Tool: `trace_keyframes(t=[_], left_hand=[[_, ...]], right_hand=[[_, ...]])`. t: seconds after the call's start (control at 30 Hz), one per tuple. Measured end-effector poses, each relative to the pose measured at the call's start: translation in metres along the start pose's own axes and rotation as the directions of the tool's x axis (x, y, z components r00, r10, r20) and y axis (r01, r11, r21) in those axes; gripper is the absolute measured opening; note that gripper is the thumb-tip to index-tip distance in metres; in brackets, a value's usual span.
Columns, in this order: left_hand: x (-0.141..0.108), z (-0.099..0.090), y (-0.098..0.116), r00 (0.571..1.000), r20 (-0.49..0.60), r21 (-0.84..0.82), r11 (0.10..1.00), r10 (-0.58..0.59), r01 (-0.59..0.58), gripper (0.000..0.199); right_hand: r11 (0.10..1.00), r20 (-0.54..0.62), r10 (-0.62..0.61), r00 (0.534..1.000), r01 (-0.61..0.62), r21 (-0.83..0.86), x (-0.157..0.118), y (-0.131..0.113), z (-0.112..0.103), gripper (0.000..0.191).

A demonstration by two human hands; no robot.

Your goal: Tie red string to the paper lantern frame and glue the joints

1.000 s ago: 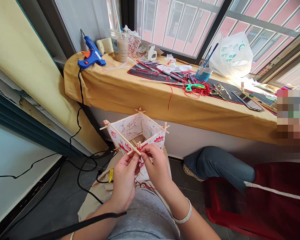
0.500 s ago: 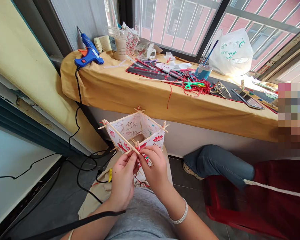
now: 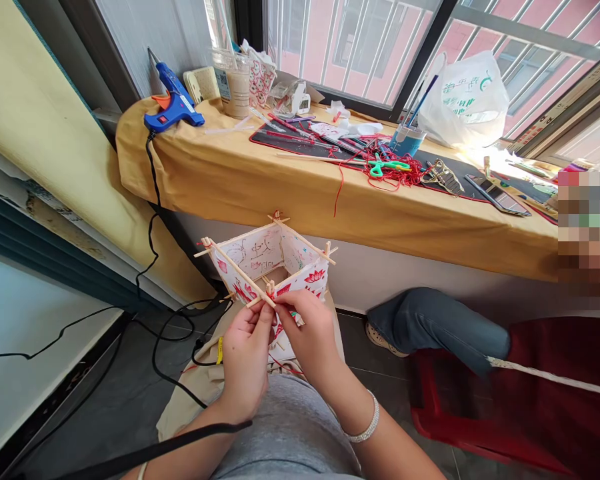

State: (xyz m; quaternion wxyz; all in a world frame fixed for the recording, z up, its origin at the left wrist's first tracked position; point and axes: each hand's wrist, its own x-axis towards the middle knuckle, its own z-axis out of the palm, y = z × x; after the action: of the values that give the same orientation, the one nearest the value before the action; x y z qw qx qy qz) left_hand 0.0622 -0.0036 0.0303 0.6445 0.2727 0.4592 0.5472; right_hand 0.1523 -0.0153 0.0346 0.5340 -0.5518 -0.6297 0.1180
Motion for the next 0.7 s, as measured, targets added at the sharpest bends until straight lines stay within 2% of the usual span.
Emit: trace_keyframes(t=[0.07, 0.13, 0.23, 0.33, 0.43, 0.53, 0.7], left_hand=[[0.002, -0.002, -0.002, 1.0, 0.004, 0.037, 0.999, 0.027, -0.027, 0.032], [0.003, -0.004, -0.003, 0.998, 0.017, 0.085, 0.994, 0.063, -0.064, 0.029], [0.004, -0.005, -0.005, 0.994, 0.041, 0.143, 0.984, 0.102, -0.106, 0.025], [0.003, -0.004, -0.004, 0.994, 0.05, 0.131, 0.986, 0.097, -0.103, 0.024], [0.003, -0.001, -0.001, 0.997, 0.04, 0.096, 0.993, 0.063, -0.066, 0.025], [0.002, 0.0, 0.003, 0.999, 0.012, 0.078, 0.996, 0.048, -0.049, 0.027], [0.002, 0.0, 0.005, 0.999, 0.01, 0.052, 0.998, 0.034, -0.034, 0.03]], right_hand=[[0.999, 0.099, -0.018, 0.995, 0.022, -0.039, 0.008, -0.001, -0.006, 0.009], [0.997, 0.215, 0.02, 0.976, -0.004, -0.076, 0.016, -0.003, -0.012, 0.009], [0.982, 0.367, 0.145, 0.919, -0.088, -0.167, 0.029, -0.011, -0.019, 0.012], [0.961, 0.438, 0.229, 0.869, -0.13, -0.244, 0.037, -0.017, -0.021, 0.015], [0.961, 0.434, 0.247, 0.866, -0.163, -0.223, 0.037, -0.017, -0.017, 0.016], [0.958, 0.388, 0.285, 0.876, -0.25, -0.139, 0.029, -0.011, -0.01, 0.014], [0.952, 0.269, 0.289, 0.919, -0.306, 0.024, 0.014, -0.002, 0.0, 0.011]])
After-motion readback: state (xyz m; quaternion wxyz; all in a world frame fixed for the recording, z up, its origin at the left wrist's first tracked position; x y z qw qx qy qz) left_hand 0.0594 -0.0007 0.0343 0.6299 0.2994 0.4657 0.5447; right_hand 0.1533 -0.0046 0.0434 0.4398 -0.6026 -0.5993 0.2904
